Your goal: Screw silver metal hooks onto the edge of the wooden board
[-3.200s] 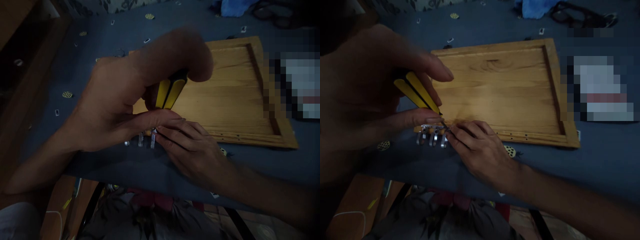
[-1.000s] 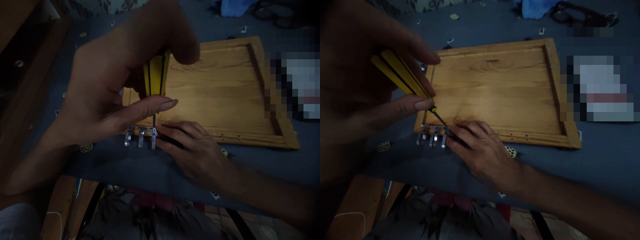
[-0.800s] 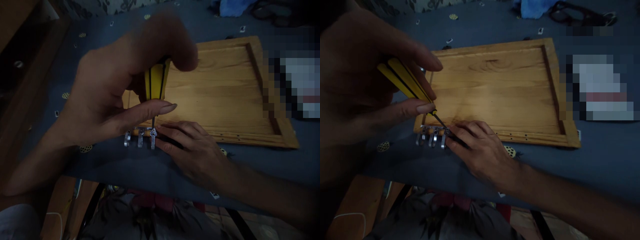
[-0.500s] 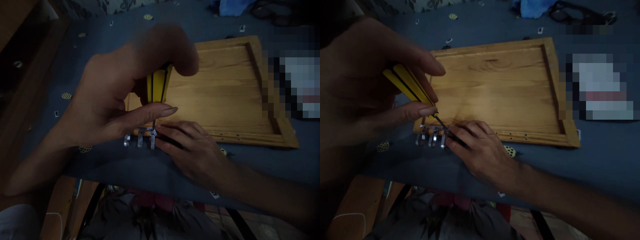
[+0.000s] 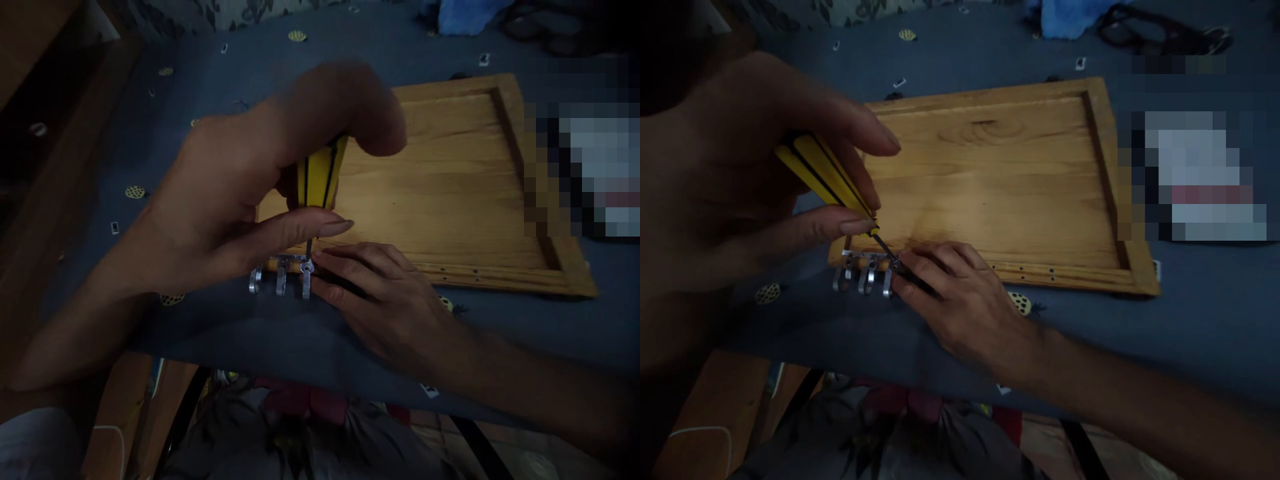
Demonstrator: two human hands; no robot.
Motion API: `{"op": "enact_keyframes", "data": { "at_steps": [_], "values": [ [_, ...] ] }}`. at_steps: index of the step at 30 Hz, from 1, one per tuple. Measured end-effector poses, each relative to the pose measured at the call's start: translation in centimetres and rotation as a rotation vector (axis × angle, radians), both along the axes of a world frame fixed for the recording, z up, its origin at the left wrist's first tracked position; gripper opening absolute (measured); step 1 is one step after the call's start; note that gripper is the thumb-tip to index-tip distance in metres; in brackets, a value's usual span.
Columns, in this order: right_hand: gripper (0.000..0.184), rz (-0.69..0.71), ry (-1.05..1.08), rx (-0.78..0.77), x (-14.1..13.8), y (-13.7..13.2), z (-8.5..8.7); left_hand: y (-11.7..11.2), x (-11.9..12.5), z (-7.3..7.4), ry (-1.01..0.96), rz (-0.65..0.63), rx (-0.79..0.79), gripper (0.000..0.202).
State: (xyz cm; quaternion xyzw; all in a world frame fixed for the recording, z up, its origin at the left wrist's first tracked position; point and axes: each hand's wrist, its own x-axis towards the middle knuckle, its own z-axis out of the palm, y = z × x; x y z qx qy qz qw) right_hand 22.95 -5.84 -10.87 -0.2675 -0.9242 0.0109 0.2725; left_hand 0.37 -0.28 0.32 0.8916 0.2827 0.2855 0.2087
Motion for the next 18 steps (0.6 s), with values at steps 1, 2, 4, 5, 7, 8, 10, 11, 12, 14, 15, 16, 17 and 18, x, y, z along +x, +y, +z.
{"op": "enact_keyframes", "data": {
  "at_steps": [1,2,4,5,7,8,10,11,12,14,15,16,17,18],
  "values": [
    [0.028,-0.002,0.0,-0.002,0.0,0.0,0.0,-0.1,-0.1,0.0,-0.007,0.005,-0.011,0.024],
    [0.029,-0.002,-0.003,-0.003,0.0,0.0,0.0,-0.1,-0.2,0.0,-0.02,0.027,-0.033,0.024],
    [0.03,-0.005,-0.011,-0.012,0.0,-0.1,0.1,-0.2,-0.4,0.1,-0.071,0.111,-0.078,0.026],
    [0.032,-0.002,-0.023,-0.018,0.0,-0.1,0.2,-0.2,-0.4,0.1,-0.11,0.165,-0.086,0.027],
    [0.033,-0.024,-0.011,-0.009,0.0,-0.2,0.3,0.3,-0.6,0.0,-0.202,0.275,-0.078,0.027],
    [0.032,-0.035,-0.009,-0.007,0.0,-0.3,0.3,0.7,-0.6,-0.2,-0.255,0.323,-0.081,0.026],
    [0.032,-0.033,-0.004,-0.003,-0.1,-0.2,0.3,1.7,-0.7,-0.9,-0.333,0.385,-0.167,0.026],
    [0.032,-0.039,0.015,0.005,-0.2,-0.2,0.3,2.3,-0.7,-1.3,-0.388,0.371,-0.239,0.028],
    [0.033,-0.041,0.029,0.01,-0.3,-0.1,0.2,3.0,-0.7,-1.9,-0.431,0.362,-0.33,0.031],
    [0.034,-0.044,0.061,0.031,-0.4,0.0,-0.1,4.0,-0.7,-3.1,-0.451,0.343,-0.472,0.039],
    [0.035,-0.044,0.068,0.036,-0.5,0.0,-0.2,4.4,-0.8,-3.7,-0.444,0.337,-0.521,0.041],
    [0.036,-0.044,0.07,0.04,-0.5,0.0,-0.4,4.8,-0.8,-4.3,-0.425,0.326,-0.555,0.042],
    [0.037,-0.044,0.073,0.041,-0.5,0.1,-0.6,5.1,-0.9,-5.0,-0.407,0.321,-0.555,0.041],
    [0.038,-0.048,0.071,0.041,-0.5,0.1,-0.8,5.3,-1.0,-5.5,-0.39,0.317,-0.544,0.04]
  ]
}}
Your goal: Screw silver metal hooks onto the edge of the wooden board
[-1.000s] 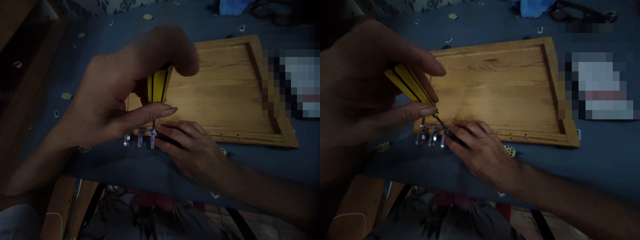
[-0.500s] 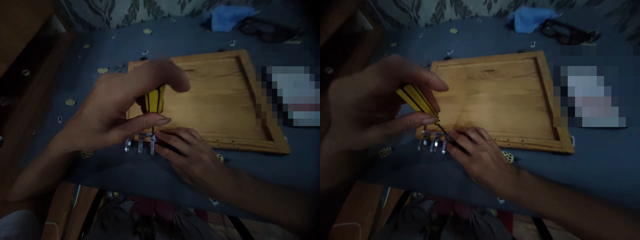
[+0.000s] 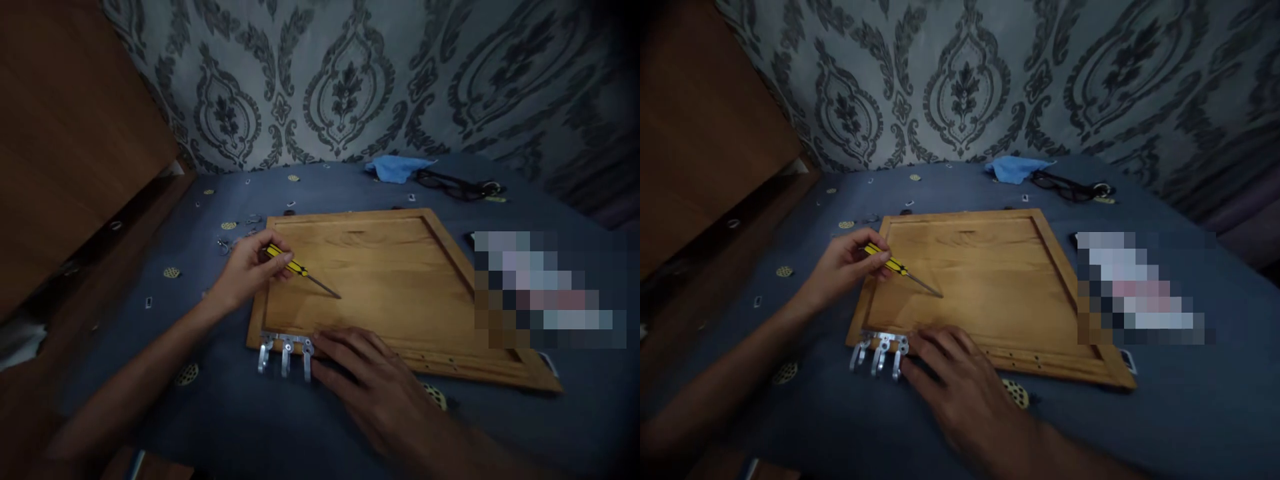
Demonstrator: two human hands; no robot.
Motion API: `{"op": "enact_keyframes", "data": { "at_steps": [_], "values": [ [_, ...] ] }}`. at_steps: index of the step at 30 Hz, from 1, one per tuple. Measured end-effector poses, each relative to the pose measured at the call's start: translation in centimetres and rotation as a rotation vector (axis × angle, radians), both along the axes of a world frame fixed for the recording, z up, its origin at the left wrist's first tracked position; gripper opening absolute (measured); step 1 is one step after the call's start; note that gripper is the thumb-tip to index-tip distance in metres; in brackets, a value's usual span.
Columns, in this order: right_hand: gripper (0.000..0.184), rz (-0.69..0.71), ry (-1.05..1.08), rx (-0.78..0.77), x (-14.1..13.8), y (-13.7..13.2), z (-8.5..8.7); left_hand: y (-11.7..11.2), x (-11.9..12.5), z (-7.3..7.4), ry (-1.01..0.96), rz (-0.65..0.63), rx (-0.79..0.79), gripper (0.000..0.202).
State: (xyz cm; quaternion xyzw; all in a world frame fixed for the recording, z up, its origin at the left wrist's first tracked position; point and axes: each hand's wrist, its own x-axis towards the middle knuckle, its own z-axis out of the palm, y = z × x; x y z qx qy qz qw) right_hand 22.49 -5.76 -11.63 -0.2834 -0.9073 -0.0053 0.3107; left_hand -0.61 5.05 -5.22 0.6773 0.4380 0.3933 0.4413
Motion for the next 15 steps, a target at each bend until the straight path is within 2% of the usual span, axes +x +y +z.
{"op": "enact_keyframes", "data": {
  "at_steps": [4,7,11,15],
  "values": [
    [0.044,0.02,-0.015,0.031,0.3,0.2,-0.6,0.5,-0.4,-1.7,0.136,-0.007,0.092,0.026],
    [0.046,0.025,-0.022,0.049,0.7,0.5,-0.7,0.6,-0.6,-2.1,0.248,0.009,0.183,0.023],
    [0.047,0.057,-0.02,0.087,1.0,1.0,-0.9,0.9,-1.4,-1.4,0.385,0.046,0.269,0.022],
    [0.049,0.058,-0.041,0.103,0.6,0.8,-2.2,2.6,-4.2,0.0,0.513,0.181,0.318,0.02]
  ]
}}
